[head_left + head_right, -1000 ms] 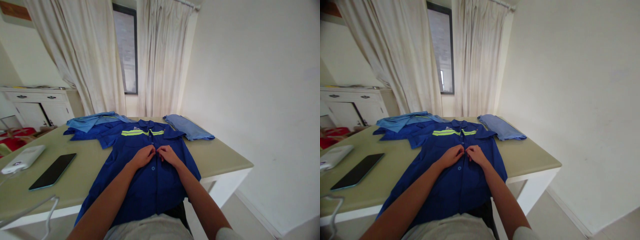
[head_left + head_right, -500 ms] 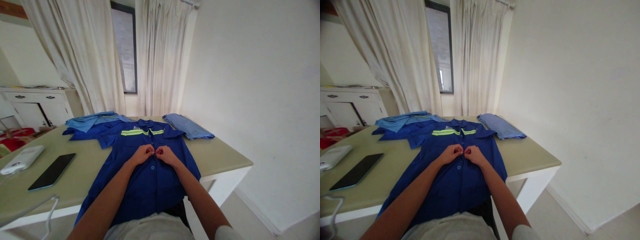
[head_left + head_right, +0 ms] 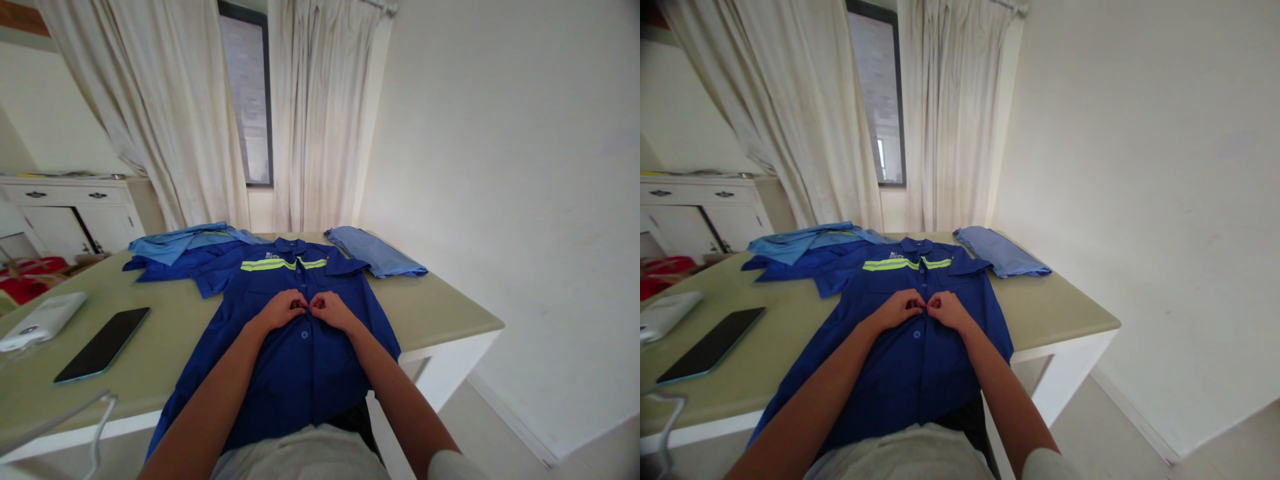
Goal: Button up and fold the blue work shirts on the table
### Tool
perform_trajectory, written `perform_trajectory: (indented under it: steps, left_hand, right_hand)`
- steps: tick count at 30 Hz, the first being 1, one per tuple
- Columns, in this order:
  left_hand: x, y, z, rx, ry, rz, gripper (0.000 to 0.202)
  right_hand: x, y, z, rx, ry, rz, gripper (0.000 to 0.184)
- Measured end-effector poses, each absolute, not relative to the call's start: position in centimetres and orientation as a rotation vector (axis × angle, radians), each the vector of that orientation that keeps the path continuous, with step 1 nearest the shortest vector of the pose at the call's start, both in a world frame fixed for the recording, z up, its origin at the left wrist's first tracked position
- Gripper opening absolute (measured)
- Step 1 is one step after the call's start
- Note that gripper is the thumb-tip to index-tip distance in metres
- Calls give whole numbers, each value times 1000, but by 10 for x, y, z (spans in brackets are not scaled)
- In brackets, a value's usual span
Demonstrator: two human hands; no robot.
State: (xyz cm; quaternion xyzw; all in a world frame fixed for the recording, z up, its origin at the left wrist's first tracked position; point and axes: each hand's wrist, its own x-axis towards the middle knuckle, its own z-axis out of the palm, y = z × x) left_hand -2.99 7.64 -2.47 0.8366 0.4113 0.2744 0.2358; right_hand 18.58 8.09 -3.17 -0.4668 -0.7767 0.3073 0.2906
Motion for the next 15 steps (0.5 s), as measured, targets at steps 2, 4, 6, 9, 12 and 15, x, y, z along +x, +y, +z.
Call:
perform_trajectory:
  steps: [2,4,6,9,12,15]
  left_hand:
    - [-30,74,-23,2402,1151,743,8]
    - [-29,71,-22,2478,1167,726,7]
    - [-28,69,-21,2517,1185,717,8]
    - [-26,68,-21,2483,1216,738,9]
    - [-24,70,-23,2404,1214,788,21]
    - [-24,74,-26,2355,1205,813,27]
  right_hand:
    - [186,82,-32,-1239,-2080,811,10]
    - [186,82,-33,-1224,-2092,798,10]
    - [186,82,-34,-1207,-2102,781,9]
    - [186,82,-34,-1188,-2108,745,10]
    - [186,80,-32,-1171,-2123,701,10]
    - [186,78,-29,-1156,-2145,637,8]
